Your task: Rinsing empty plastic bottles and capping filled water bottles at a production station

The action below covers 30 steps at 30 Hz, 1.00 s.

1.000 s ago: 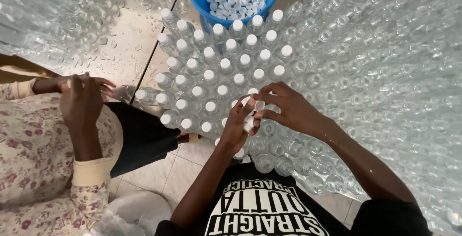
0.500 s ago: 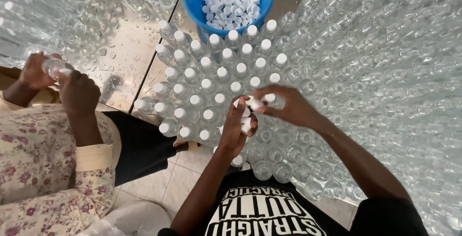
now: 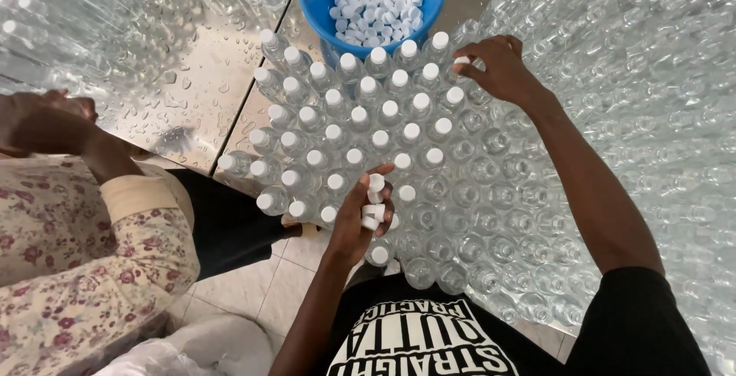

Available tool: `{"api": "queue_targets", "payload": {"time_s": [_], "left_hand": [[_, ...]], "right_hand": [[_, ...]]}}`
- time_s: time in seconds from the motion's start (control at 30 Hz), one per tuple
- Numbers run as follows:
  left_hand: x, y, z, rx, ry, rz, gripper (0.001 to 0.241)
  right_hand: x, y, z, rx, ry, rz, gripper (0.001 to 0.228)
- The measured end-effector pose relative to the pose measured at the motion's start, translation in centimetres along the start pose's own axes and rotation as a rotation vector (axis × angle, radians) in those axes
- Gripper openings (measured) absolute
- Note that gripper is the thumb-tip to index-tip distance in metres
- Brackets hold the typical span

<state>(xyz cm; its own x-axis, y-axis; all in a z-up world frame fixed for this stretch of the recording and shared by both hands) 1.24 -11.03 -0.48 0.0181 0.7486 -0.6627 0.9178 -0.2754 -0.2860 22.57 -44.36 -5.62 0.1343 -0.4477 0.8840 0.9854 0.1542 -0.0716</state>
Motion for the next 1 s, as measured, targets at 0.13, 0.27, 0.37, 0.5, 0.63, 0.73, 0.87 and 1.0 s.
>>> {"api": "queue_targets", "payload": {"time_s": [0.13,0.27,0.37,0.5,0.63,0.73,0.87,1.0], "left_hand": [[0.0,0.3,-0.6,0.014,0.027,-0.029,0.059],[-0.6,0.1,-0.9,0.009,0.088,-0.021,0.063],[0.1,0.3,0.4,0.003,0.02,-0.064,0.038],[0.4,0.6,1.5,0.006,-0.06,-0.061,0.027],[-0.1,1.1,2.2,-0.057,-0.121,-0.042,0.02],[0.1,1.7,3.1,-0.067,-0.134,-0.012,0.017],[0.1,3.2,4.5,-0.064,-0.153,-0.09,0.018],[-0.5,4.1,5.5,-0.046,-0.153,-0.05,0.02]], "right_hand": [[1.4,2.6,-0.6,-0.132,0.107,0.129,0.045],[0.6,3.8,-1.7,-0.105,0.186,0.332,0.045],[1.2,3.7,-1.5,-0.114,0.267,0.342,0.037],[0.8,3.9,-1.5,-0.095,0.23,0.312,0.036],[-0.7,4.1,-3.3,-0.106,0.026,0.19,0.037],[-0.3,-0.7,1.9,-0.03,-0.101,-0.024,0.041],[3.3,-11.8,17.2,0.162,0.442,0.272,0.051],[1.4,-13.1,17.9,0.183,0.344,0.267,0.046]]}}
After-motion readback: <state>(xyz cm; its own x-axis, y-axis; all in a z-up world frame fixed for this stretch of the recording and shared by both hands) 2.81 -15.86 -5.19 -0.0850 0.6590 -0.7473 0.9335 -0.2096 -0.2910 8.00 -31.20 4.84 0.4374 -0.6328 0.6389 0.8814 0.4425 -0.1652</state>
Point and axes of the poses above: each hand's wrist, its own y-axis towards the middle knuckle, its own x-axis out of the back of the hand, z = x × y, the point moved 4 cm from there along y, towards the middle knuckle, and after that the axes turned 13 degrees about -x, right-handed, at the moved point
